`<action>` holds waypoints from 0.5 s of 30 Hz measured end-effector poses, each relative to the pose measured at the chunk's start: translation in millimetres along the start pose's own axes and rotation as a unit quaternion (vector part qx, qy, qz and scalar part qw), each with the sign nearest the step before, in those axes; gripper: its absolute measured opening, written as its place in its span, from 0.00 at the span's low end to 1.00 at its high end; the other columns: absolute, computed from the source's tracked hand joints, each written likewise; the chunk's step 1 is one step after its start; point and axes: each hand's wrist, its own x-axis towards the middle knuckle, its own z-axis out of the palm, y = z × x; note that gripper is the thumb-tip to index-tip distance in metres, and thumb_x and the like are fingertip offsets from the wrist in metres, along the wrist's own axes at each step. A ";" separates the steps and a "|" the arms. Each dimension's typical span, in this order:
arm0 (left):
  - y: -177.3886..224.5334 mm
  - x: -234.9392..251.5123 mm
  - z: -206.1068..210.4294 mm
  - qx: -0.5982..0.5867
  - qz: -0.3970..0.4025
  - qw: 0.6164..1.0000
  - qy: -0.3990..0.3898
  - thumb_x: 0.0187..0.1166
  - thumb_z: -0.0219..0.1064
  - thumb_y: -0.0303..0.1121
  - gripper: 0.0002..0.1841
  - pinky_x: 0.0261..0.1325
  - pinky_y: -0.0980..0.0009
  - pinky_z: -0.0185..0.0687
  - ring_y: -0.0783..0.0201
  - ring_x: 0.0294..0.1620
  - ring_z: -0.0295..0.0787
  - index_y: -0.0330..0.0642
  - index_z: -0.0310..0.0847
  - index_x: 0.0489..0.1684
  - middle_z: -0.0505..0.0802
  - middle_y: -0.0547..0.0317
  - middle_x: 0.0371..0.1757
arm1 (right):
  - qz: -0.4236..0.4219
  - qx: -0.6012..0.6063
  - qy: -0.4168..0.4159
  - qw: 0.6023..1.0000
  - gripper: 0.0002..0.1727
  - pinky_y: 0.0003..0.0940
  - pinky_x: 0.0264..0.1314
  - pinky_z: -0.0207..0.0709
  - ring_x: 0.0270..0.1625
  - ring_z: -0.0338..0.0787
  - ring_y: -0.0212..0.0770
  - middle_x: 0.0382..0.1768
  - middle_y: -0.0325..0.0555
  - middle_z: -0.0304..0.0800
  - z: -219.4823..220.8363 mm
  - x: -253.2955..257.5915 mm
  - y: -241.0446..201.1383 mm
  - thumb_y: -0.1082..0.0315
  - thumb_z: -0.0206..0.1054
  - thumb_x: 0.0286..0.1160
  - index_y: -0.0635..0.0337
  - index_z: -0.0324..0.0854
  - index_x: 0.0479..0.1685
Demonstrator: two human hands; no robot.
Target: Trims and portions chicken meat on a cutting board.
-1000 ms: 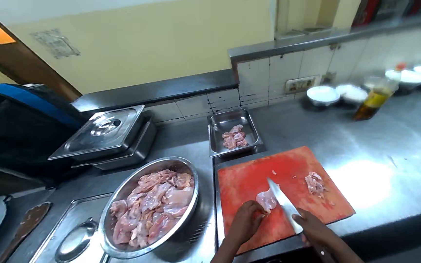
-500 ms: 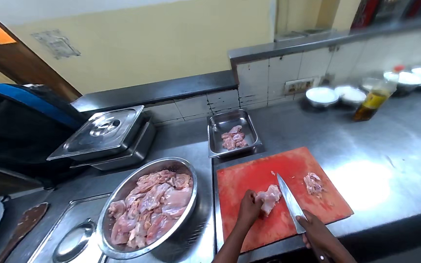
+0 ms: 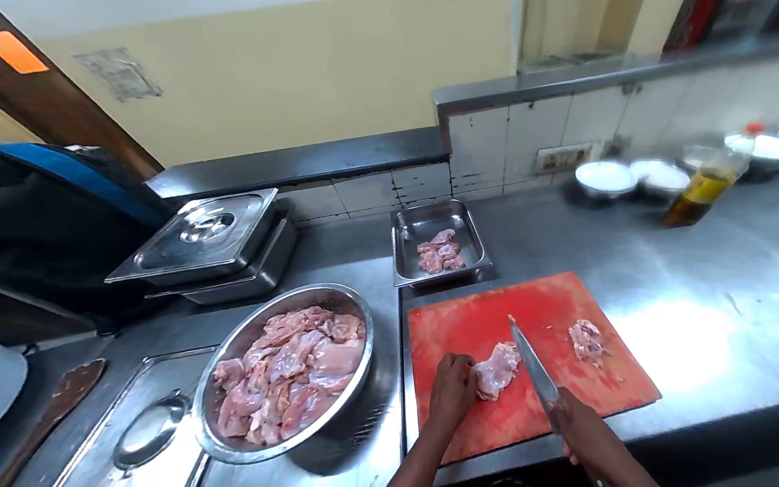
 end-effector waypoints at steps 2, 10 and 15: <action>1.1 7.7 2.2 0.017 0.064 0.998 -0.006 0.82 0.65 0.37 0.15 0.78 0.54 0.75 0.47 0.72 0.82 0.42 0.90 0.61 0.89 0.45 0.66 | -0.020 -0.083 -0.011 0.996 0.22 0.53 0.48 0.86 0.40 0.93 0.55 0.45 0.59 0.88 2.3 -9.6 -6.7 0.55 0.49 0.95 0.60 0.69 0.74; 19.1 29.1 -1.1 0.103 0.065 0.983 -0.134 0.85 0.62 0.37 0.15 0.79 0.49 0.71 0.46 0.74 0.80 0.44 0.90 0.61 0.88 0.49 0.69 | -0.020 -0.253 -0.029 0.967 0.23 0.59 0.63 0.81 0.64 0.88 0.65 0.69 0.66 0.80 19.3 -37.9 -20.1 0.61 0.47 0.95 0.63 0.67 0.80; 19.4 26.5 -1.1 0.075 0.065 0.986 -0.134 0.85 0.61 0.33 0.14 0.80 0.56 0.72 0.48 0.74 0.81 0.38 0.90 0.59 0.89 0.47 0.68 | 0.010 -0.265 -0.029 0.964 0.22 0.57 0.60 0.84 0.62 0.89 0.66 0.71 0.68 0.76 33.9 -28.7 -37.3 0.70 0.46 0.90 0.64 0.61 0.81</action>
